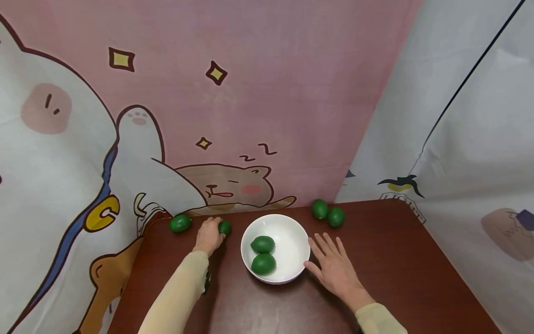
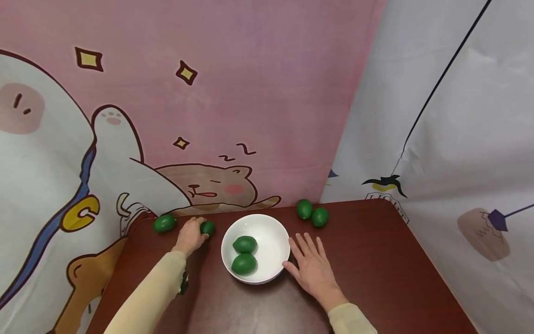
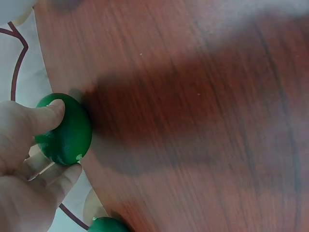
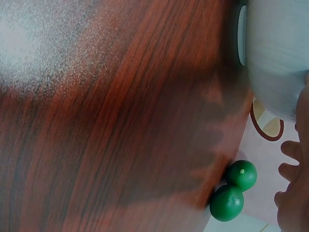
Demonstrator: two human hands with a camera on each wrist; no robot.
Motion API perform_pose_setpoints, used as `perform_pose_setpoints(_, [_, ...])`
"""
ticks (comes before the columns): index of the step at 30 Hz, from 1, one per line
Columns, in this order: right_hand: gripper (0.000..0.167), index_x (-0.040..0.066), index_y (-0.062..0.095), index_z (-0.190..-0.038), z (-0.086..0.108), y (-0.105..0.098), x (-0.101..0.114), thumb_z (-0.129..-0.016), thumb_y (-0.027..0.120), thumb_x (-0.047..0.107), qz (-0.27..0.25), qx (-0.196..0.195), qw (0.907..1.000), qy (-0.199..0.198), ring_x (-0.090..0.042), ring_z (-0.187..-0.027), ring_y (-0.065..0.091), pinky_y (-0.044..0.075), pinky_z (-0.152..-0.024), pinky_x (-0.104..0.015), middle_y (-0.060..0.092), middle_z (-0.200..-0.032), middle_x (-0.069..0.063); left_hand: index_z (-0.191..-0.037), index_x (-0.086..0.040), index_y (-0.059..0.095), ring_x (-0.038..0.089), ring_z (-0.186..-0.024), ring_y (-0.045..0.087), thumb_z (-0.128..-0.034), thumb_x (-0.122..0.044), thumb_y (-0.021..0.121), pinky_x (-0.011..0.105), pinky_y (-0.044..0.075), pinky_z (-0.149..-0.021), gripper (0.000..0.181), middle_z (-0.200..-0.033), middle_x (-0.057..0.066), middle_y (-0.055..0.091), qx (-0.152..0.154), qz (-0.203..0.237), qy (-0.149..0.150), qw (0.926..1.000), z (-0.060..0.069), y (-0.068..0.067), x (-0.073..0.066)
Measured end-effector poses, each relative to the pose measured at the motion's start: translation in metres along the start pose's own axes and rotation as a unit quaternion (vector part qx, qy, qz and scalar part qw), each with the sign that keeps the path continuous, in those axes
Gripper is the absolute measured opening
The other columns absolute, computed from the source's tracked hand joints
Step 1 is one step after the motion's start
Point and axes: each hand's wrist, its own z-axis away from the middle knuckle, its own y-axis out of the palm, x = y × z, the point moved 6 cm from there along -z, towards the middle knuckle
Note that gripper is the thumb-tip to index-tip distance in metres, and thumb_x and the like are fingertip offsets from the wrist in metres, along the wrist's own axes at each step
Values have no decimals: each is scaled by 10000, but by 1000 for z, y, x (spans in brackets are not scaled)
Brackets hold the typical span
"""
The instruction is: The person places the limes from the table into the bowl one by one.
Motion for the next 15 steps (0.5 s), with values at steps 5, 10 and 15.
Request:
perform_pose_setpoints(5, [729, 129, 473, -1561, 0, 1, -1, -988, 606, 560, 63, -19, 10000, -25, -376, -1517, 335, 182, -1231, -614, 455, -1590, -151, -1261, -1, 677, 399, -1065, 632, -810, -63, 843, 552, 555, -894, 485, -1150, 219, 651, -35, -7, 61, 10000, 4, 1, -3])
perform_pose_setpoints(10, [723, 122, 489, -1551, 0, 2, -1, -987, 608, 558, 102, -90, 9999, -90, -379, -1510, 349, 190, -1229, -615, 464, -1585, -149, -1239, -1, 681, 392, -1037, 632, -798, -49, 847, 553, 558, -884, 473, -1125, 219, 650, -29, -24, 66, 10000, 11, -3, -8])
perform_pose_setpoints(15, [722, 120, 486, -1552, 0, 2, 0, -991, 601, 559, 118, -76, 9999, -99, -374, -1514, 341, 165, -1235, -612, 464, -1588, -135, -1247, -3, 679, 378, -1041, 629, -804, -54, 850, 547, 555, -908, 478, -1137, 213, 650, 29, 35, -24, 10000, 16, -2, -8])
